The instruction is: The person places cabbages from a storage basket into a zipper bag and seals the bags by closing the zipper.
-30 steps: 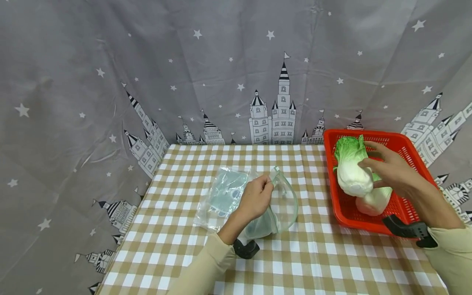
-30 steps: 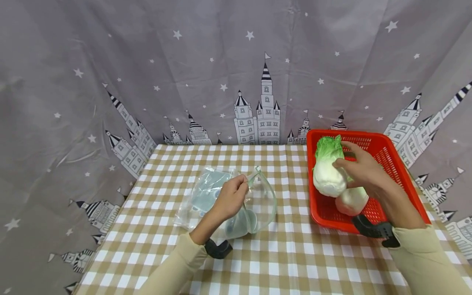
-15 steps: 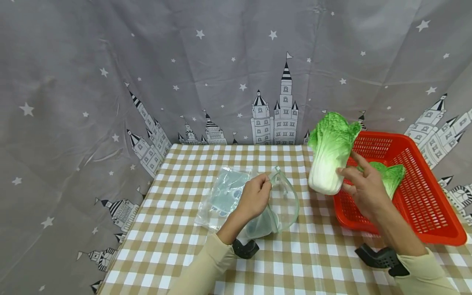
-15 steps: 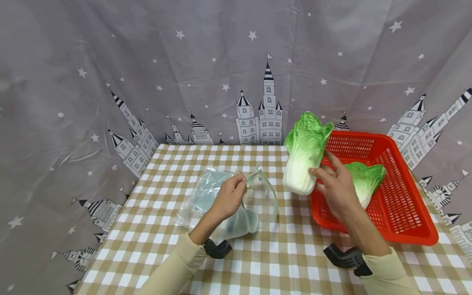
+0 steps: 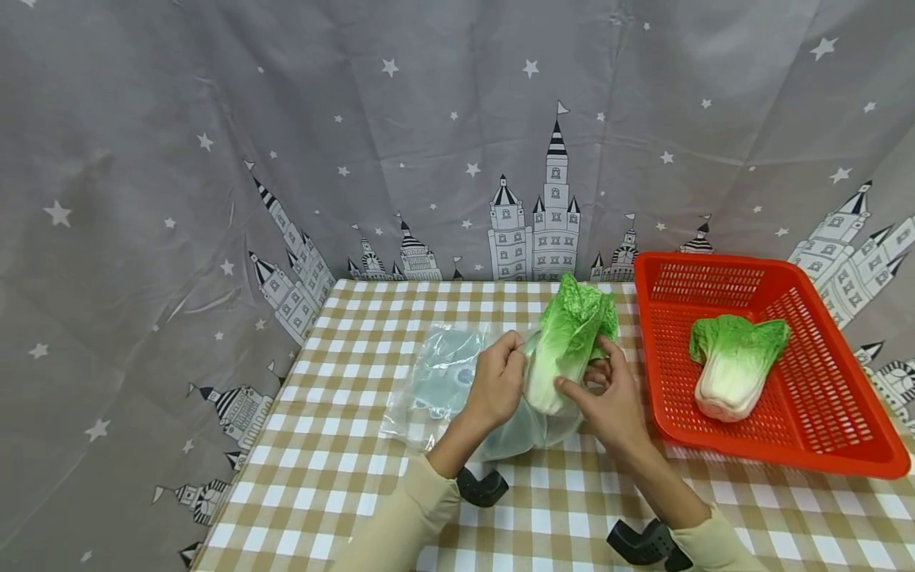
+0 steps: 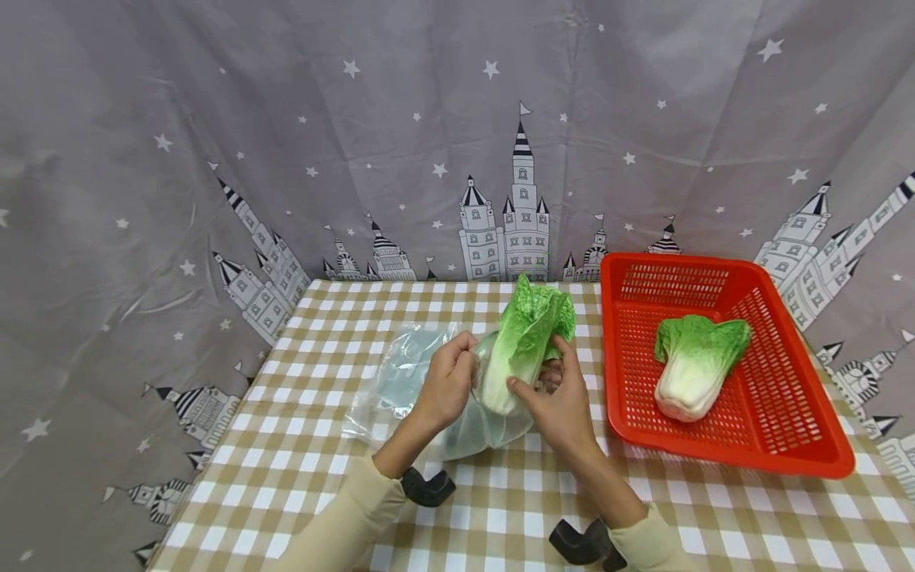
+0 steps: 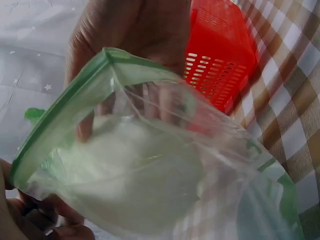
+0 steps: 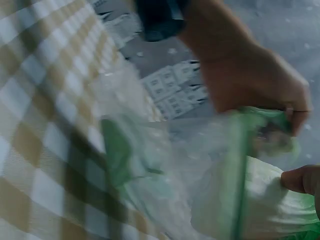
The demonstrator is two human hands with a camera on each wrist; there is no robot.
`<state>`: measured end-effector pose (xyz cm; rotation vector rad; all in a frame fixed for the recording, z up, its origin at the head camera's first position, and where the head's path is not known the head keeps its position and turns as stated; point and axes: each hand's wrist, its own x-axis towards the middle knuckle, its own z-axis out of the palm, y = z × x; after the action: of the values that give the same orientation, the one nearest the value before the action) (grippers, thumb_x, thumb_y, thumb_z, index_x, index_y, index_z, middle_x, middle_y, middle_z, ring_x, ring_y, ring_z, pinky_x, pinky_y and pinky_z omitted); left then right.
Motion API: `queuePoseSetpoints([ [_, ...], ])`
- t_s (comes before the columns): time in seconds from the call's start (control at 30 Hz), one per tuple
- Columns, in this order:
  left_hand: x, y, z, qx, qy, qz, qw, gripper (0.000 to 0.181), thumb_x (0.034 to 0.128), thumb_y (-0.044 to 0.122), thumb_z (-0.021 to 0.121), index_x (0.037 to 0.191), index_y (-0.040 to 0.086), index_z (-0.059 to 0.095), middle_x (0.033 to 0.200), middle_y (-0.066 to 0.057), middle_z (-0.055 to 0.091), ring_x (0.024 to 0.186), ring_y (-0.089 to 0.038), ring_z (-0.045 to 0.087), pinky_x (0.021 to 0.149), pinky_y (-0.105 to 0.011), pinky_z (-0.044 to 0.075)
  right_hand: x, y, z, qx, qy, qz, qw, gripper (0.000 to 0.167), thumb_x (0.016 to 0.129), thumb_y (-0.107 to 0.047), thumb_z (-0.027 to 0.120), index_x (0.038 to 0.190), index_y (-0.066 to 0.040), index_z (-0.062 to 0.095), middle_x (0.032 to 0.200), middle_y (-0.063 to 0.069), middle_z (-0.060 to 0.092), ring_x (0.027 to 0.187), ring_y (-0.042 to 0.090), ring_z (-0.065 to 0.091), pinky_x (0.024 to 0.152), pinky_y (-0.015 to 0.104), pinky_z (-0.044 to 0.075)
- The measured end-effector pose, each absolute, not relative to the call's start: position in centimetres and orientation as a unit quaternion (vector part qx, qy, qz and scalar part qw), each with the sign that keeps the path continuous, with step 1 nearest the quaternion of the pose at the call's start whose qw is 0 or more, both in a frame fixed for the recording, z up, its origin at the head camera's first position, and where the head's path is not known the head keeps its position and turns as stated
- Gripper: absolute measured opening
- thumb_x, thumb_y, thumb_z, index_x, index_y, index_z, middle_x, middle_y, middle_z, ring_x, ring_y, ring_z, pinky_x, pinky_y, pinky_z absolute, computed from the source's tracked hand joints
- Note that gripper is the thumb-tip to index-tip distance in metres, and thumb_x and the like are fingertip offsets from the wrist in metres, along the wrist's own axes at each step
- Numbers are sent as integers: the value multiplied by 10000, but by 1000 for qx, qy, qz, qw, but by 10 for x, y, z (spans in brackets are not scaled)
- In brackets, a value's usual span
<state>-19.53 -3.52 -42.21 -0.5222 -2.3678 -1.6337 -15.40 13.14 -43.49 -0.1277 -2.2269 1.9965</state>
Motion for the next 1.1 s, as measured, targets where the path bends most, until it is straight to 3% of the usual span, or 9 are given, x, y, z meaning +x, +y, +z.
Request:
queuePoseSetpoints([
  [0.2, -195, -33, -422, -182, -785, -577, 135, 160, 870, 49, 378, 741, 90, 463, 612, 15, 421, 561, -132, 433, 502, -277, 374, -147, 124, -451, -37, -820, 564, 87, 888, 771, -201, 826, 1492, -79, 321, 1038, 171, 610, 930, 255, 582, 738, 314, 483],
  [0.43, -196, -34, -423, -178, -761, -605, 151, 157, 884, 18, 368, 766, 85, 448, 617, -5, 428, 550, -149, 415, 510, -274, 354, -141, 125, -459, 27, -875, 469, 118, 826, 694, -159, 834, 1385, 59, 437, 1151, 249, 612, 1001, 362, 596, 838, 485, 469],
  [0.6, -194, -33, -426, -196, -744, -624, 136, 160, 892, 9, 357, 772, 90, 426, 605, -31, 428, 537, -134, 412, 514, -262, 360, -143, 128, -455, 60, -879, 471, 52, 873, 690, -156, 863, 1406, 45, 405, 1173, 252, 599, 987, 342, 624, 807, 459, 514],
  [0.73, -183, -37, -403, -203, -731, -638, 131, 168, 878, -66, 333, 759, 37, 395, 612, -167, 430, 546, -212, 434, 537, -254, 372, -149, 137, -446, 75, -865, 496, 9, 907, 680, -141, 898, 1431, -9, 405, 1130, 237, 622, 941, 334, 665, 749, 424, 555],
  [0.87, -180, -42, -390, -207, -709, -663, 124, 176, 857, -132, 303, 749, -8, 365, 656, -279, 406, 556, -297, 431, 541, -278, 405, -153, 149, -438, 106, -829, 549, -22, 953, 704, 36, 836, 1499, -104, 330, 1176, 259, 548, 917, 336, 664, 714, 369, 570],
  [1.0, -191, -46, -405, -205, -690, -682, 126, 165, 859, -127, 293, 766, -19, 377, 661, -278, 400, 558, -261, 415, 527, -265, 403, -156, 154, -433, 121, -806, 580, -14, 1047, 704, 192, 697, 1548, -203, 220, 1175, 265, 454, 818, 286, 657, 649, 317, 566],
  [1.1, -196, -49, -411, -212, -691, -677, 139, 148, 868, -102, 312, 782, -27, 405, 656, -249, 426, 558, -249, 427, 528, -255, 399, -159, 157, -426, 117, -815, 566, 41, 1057, 690, 219, 638, 1554, -203, 199, 1128, 265, 502, 755, 264, 646, 626, 291, 557],
])
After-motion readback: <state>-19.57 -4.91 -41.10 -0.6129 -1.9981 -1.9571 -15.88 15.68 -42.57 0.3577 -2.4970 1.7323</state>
